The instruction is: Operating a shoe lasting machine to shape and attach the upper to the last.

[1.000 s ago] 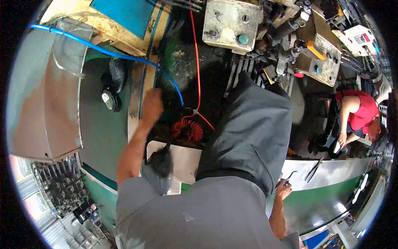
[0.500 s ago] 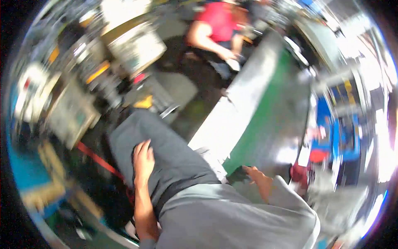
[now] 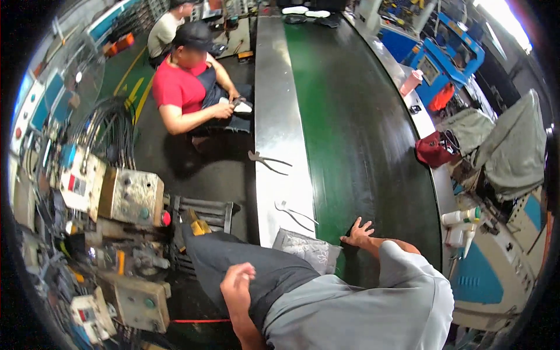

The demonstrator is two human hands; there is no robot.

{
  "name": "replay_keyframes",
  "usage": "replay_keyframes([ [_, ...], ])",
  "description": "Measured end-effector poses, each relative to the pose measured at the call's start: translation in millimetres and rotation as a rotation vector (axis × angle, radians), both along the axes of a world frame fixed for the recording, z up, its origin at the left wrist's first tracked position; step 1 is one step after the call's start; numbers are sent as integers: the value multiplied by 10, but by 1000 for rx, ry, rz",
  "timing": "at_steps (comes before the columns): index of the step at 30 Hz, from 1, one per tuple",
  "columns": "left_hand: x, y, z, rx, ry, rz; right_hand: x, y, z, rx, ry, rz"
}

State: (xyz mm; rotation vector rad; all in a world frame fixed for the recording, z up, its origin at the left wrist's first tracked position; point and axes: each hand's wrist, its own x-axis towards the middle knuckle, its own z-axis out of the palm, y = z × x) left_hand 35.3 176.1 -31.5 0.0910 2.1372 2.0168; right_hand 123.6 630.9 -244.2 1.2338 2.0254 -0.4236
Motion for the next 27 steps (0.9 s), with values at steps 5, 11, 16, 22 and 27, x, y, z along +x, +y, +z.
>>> replay_keyframes([
  [5,-92,112,1537,509,623,-364,-105,-127,-63,-53,39,6],
  [11,-1086,397,1795,1204,574,-1279,78,17,-6,-37,117,59],
  [16,-2717,912,964,634,272,-1254,225,-51,-161,-5,144,-14],
  [22,-5155,1034,-364,-30,-59,-955,43,-184,-18,12,107,-25],
  [27,-5962,2203,-364,385,-607,-1405,260,-169,-146,44,55,-118],
])
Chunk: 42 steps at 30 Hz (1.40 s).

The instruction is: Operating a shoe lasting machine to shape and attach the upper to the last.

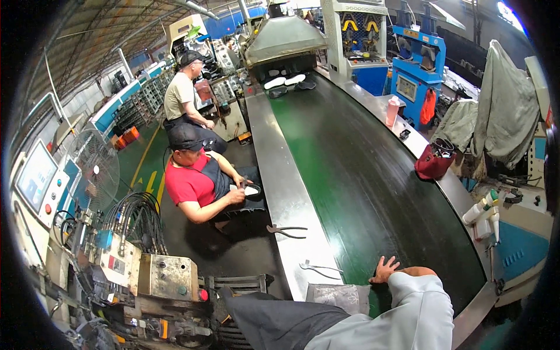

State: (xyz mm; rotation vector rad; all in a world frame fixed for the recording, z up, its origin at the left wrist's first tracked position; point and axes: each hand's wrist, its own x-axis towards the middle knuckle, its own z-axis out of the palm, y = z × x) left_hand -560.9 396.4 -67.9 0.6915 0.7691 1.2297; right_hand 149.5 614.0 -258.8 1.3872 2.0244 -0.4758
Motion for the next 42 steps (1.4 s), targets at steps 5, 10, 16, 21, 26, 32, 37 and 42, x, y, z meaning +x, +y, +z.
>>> replay_keyframes([
  [5,408,-333,71,130,37,48,-64,54,-125,30,14,83],
  [10,998,-423,-102,287,13,65,-120,21,-101,0,49,64],
  [16,1861,-301,-50,499,-41,37,80,102,-437,77,0,172],
  [21,2415,-508,-180,658,-57,58,-26,25,-244,41,30,133],
  [26,3185,-625,45,823,-98,62,55,-7,-197,42,3,112],
  [32,4275,-1074,690,1019,-159,148,120,-8,-257,123,43,90],
  [37,5287,-1387,1053,1193,-272,275,37,-93,-342,249,-5,59],
  [42,5828,-1594,1468,1372,-359,368,19,-73,-226,291,-36,47],
])
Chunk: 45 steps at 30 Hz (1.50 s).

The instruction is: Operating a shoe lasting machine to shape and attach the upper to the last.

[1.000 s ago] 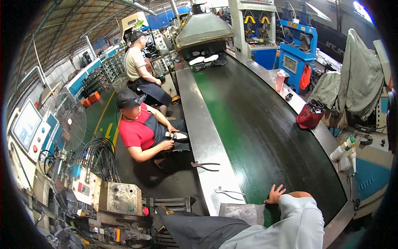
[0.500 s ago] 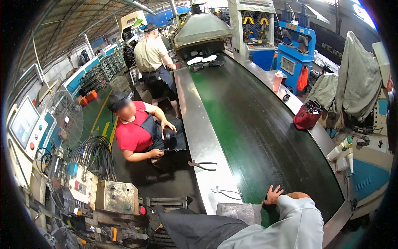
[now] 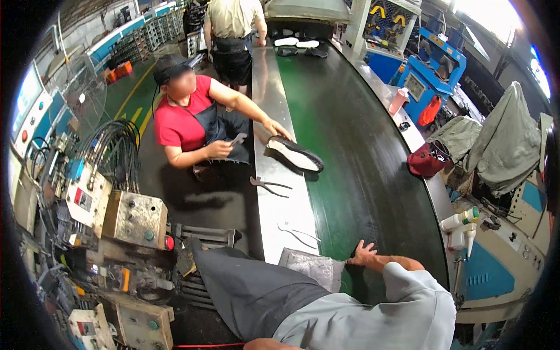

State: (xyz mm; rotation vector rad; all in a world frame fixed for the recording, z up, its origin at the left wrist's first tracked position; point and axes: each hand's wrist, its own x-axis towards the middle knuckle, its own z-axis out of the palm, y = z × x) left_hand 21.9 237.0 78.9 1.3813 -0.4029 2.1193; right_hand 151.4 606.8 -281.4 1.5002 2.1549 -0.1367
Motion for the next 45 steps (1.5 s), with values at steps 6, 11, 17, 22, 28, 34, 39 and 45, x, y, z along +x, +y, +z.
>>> replay_keyframes([
  [6,46,-487,519,-386,-98,137,-1194,1135,457,-157,624,467],
  [11,160,-887,-431,-697,-518,493,-2832,1396,997,-94,827,713],
  [17,396,-1090,-1101,-1009,-868,736,-4084,1628,1034,-51,490,923],
  [22,695,-1171,-1264,-1270,-1068,962,-4377,1155,1185,-269,295,912],
  [28,147,-910,-1503,-1316,-1046,830,-3510,1206,423,-754,1091,421],
  [34,-500,-575,-1508,-1431,-634,710,-2698,440,1012,-975,1246,-116],
  [39,-1029,-260,-1408,-1570,-513,843,-2146,-460,1526,-1017,1222,126],
  [45,-1370,-304,-1534,-1634,-568,1346,-1810,-1927,2187,-1100,1021,537],
])
